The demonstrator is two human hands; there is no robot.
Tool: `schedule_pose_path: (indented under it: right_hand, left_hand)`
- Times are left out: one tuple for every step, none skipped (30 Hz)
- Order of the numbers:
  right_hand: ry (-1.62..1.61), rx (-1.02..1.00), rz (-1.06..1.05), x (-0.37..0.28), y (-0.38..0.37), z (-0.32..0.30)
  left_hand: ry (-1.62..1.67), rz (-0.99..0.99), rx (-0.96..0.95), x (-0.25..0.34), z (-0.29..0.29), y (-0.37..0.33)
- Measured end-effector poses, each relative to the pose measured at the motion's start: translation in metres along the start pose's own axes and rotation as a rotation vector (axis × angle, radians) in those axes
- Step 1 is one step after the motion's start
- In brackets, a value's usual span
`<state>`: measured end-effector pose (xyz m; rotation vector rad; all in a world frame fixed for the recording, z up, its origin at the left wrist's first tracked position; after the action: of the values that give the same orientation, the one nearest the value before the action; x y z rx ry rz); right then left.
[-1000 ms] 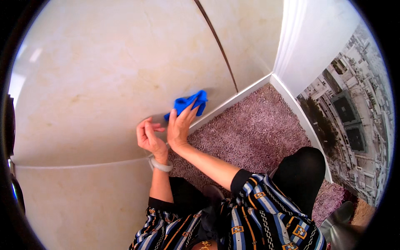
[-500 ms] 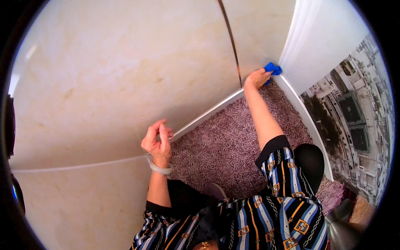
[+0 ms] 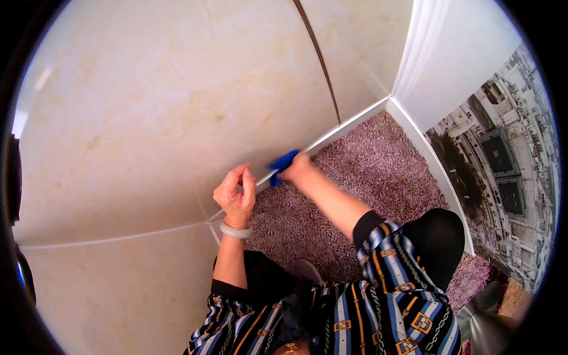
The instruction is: The person uses a blue cloth to wipe a window sill and adjacent wall surfaces. They move from the sill to the wall, then down to the floor area, and finally back to the sill.
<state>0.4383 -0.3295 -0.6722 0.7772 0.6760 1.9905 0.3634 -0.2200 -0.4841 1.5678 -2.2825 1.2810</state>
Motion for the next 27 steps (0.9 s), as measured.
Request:
schedule_pose_path:
  right_hand:
    - [0.002,0.167,-0.075,-0.036,0.029,0.016]
    - [-0.004,0.012,-0.08,-0.087,0.007,0.001]
    - [-0.093,0.115,-0.374,-0.092,0.051,0.037]
    - [-0.192,0.308,-0.477,-0.145,0.047,0.026]
    - [-0.12,0.173,-0.553,-0.194,0.052,0.014]
    - [-0.04,0.038,-0.609,-0.227,0.056,0.012]
    - [-0.018,0.021,-0.743,-0.251,0.064,0.009]
    - [0.0,0.004,-0.879,-0.274,0.075,0.006]
    - [-0.034,0.083,-0.931,-0.306,0.075,-0.012]
    - [-0.011,0.079,-0.923,-0.285,0.068,-0.006]
    - [0.032,-0.001,-0.982,-0.276,0.051,-0.015]
    - [0.076,-0.082,-1.041,-0.264,0.034,-0.024]
    - [0.053,-0.027,-0.963,-0.219,0.013,-0.02]
    - [0.026,0.03,-0.901,-0.166,0.001,-0.018]
    - [0.009,0.046,-0.817,-0.134,-0.019,-0.028]
    - [0.004,0.128,-0.73,-0.098,-0.035,-0.033]
    - [-0.023,0.061,-0.546,-0.052,-0.041,-0.029]
    - [-0.023,0.023,-0.359,-0.025,-0.057,-0.037]
    - [-0.054,0.044,-0.199,0.021,-0.051,-0.025]
    - [-0.079,0.063,-0.036,0.052,-0.042,-0.011]
    - [0.225,-0.063,-0.115,0.032,-0.053,-0.021]
    - [0.519,-0.178,-0.208,-0.001,-0.074,-0.046]
    - [0.282,-0.109,-0.042,0.014,-0.043,-0.02]
    - [0.027,-0.009,0.069,0.016,0.008,0.016]
    - [0.088,0.059,-0.059,-0.013,0.016,0.023]
    - [0.15,0.133,-0.177,-0.052,0.019,0.019]
    - [0.215,0.209,-0.292,-0.095,0.025,0.014]
  left_hand:
    - [-0.003,0.036,-0.011,0.004,0.004,-0.004]
    - [-0.008,0.072,-0.021,0.008,0.007,-0.007]
    - [-0.032,0.064,-0.024,0.006,0.002,-0.006]
    - [-0.02,0.08,-0.025,0.009,0.003,-0.008]
    - [-0.01,0.094,-0.026,0.011,0.004,-0.011]
    - [-0.027,0.092,-0.019,0.007,-0.002,-0.01]
    - [-0.025,0.09,-0.005,0.003,-0.006,-0.007]
    - [-0.036,0.08,-0.002,0.002,-0.011,-0.005]
    - [-0.03,0.08,-0.004,0.005,-0.012,-0.005]
    - [-0.063,0.066,-0.002,0.002,-0.02,-0.003]
    - [-0.069,0.069,-0.008,0.003,-0.022,-0.004]
    - [-0.073,0.074,-0.013,0.004,-0.023,-0.005]
    - [-0.107,0.061,-0.012,0.002,-0.028,-0.002]
    - [-0.106,0.063,0.002,0.002,-0.03,-0.001]
    - [-0.087,0.08,0.016,0.005,-0.027,-0.005]
    - [-0.071,0.096,0.027,0.007,-0.025,-0.007]
    - [-0.071,0.085,0.027,0.006,-0.025,-0.006]
    - [-0.041,0.096,0.02,0.012,-0.016,-0.009]
    - [-0.038,0.087,0.02,0.009,-0.014,-0.007]
    - [-0.074,0.103,0.01,0.007,-0.014,-0.006]
    - [-0.08,0.14,-0.009,0.014,-0.006,-0.012]
    - [-0.074,0.184,-0.038,0.024,0.005,-0.017]
    - [-0.094,0.14,-0.041,0.007,-0.003,-0.005]
    - [-0.128,0.133,-0.046,0.001,-0.007,-0.001]
    - [-0.128,0.147,-0.057,0.005,-0.004,-0.003]
    - [-0.138,0.152,-0.069,0.006,-0.003,-0.003]
    - [-0.144,0.158,-0.061,0.005,-0.004,-0.004]
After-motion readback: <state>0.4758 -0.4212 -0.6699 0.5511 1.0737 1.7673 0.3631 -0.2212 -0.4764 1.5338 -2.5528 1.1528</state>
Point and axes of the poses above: each hand's wrist, its own y-axis away from the middle knuckle, its own z-axis out of the palm, x = y × z, the point moved 2 cm from there along -y, towards the middle knuckle, and after that the axes turned 3 degrees about -y, right-handed, at the moved point
